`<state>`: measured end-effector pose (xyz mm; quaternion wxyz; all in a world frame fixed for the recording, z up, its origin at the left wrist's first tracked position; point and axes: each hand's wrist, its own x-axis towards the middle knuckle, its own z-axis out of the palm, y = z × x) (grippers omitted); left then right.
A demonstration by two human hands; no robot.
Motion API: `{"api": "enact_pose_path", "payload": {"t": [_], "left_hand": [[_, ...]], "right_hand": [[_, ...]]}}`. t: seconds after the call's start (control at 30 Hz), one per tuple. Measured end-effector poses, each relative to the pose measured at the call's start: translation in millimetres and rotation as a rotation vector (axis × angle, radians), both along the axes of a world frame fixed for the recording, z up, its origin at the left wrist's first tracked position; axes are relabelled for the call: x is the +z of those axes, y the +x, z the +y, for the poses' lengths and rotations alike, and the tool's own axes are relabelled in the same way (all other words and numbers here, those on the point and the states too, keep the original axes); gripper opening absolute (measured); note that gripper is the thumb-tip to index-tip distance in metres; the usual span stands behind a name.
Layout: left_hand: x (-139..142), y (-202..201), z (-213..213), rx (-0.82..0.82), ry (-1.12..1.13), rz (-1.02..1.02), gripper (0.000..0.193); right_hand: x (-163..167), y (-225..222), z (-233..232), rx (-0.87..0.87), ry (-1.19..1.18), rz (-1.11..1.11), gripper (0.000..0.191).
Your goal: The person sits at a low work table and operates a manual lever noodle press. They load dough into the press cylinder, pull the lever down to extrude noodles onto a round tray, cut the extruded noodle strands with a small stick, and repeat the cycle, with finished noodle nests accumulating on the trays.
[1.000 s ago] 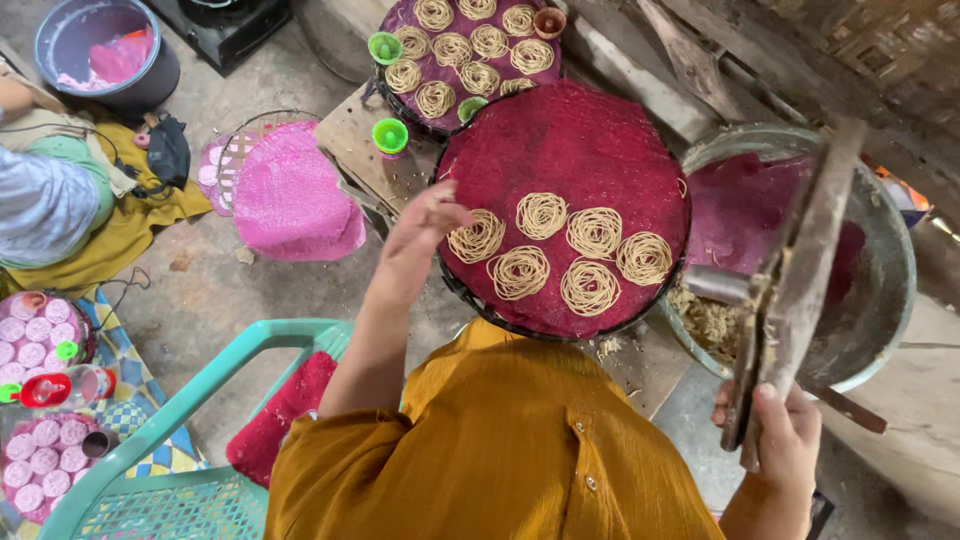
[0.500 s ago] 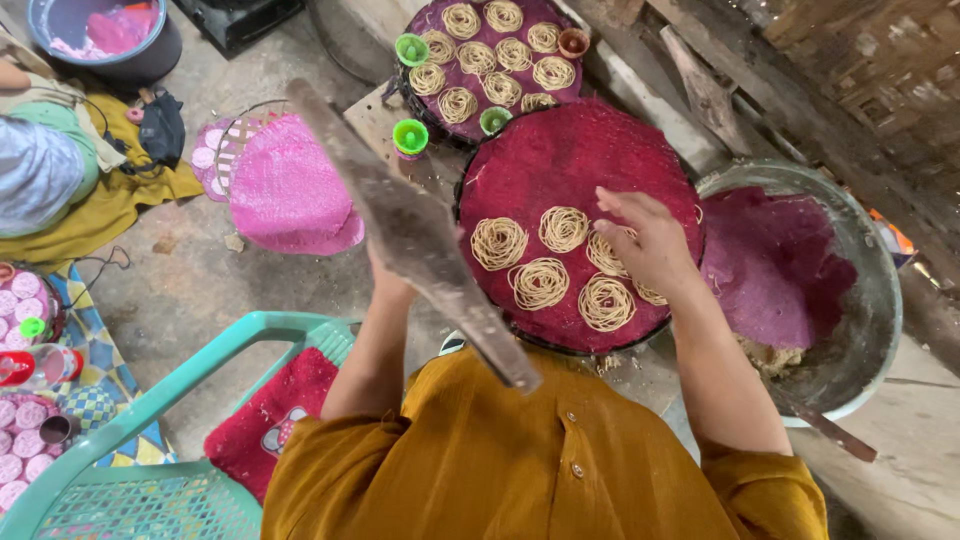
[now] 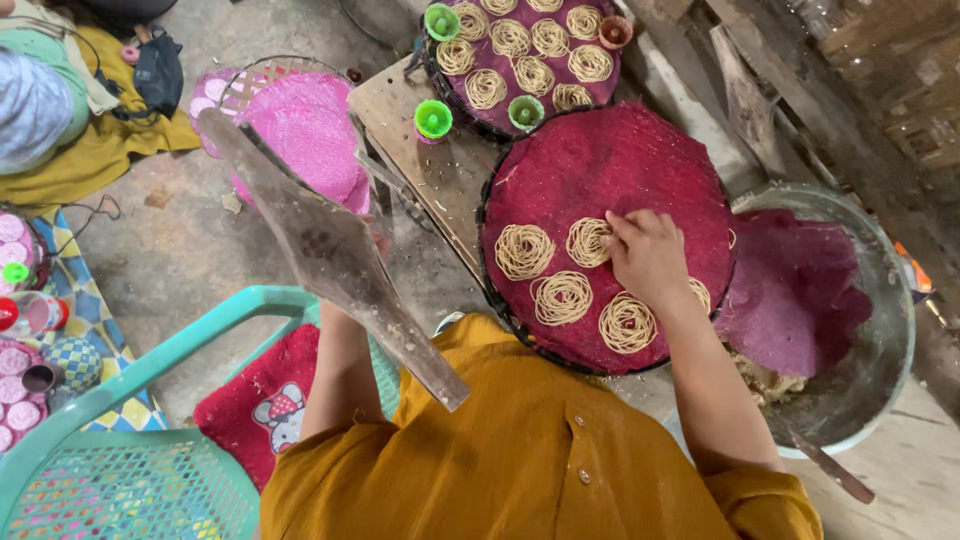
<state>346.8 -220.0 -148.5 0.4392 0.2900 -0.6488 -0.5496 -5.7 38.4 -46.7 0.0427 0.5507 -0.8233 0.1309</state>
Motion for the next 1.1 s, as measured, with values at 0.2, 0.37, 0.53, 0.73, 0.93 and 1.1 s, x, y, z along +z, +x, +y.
{"api": "enact_pose_path", "payload": {"t": [0.2,0.37,0.53,0.73,0.93,1.1], "left_hand": [[-14.3,-16.4,0.8,-0.041,0.01,-0.013,0.038],[-24.2,-23.3,-0.7,-0.069,0.016,-0.022,0.038],[-30.4,-26.3,0.7,-0.089,0.023,-0.029,0.039],[-32.0,-28.0,4.0,-0.101,0.028,-0.034,0.039],[-28.8,-28.9,8.0,-0.115,0.027,-0.04,0.04],[-22.1,-25.1,9.6,-0.119,0.023,-0.045,0.041]], "right_hand": [[13.6,14.3,-3.4,0.005,0.039,-0.05,0.025],[14.0,17.2,-5.1,0.086,0.031,-0.127,0.03],[16.3,19.4,-11.3,0.092,0.094,-0.397,0.028],[46.2,30.7,-23.7,0.136,-0.104,-0.722,0.029],[51.5,53.3,-53.1,0.25,-0.065,-0.838,0.025],[32.2,66.9,-71.0,0.338,-0.046,-0.343,0.034]]}}
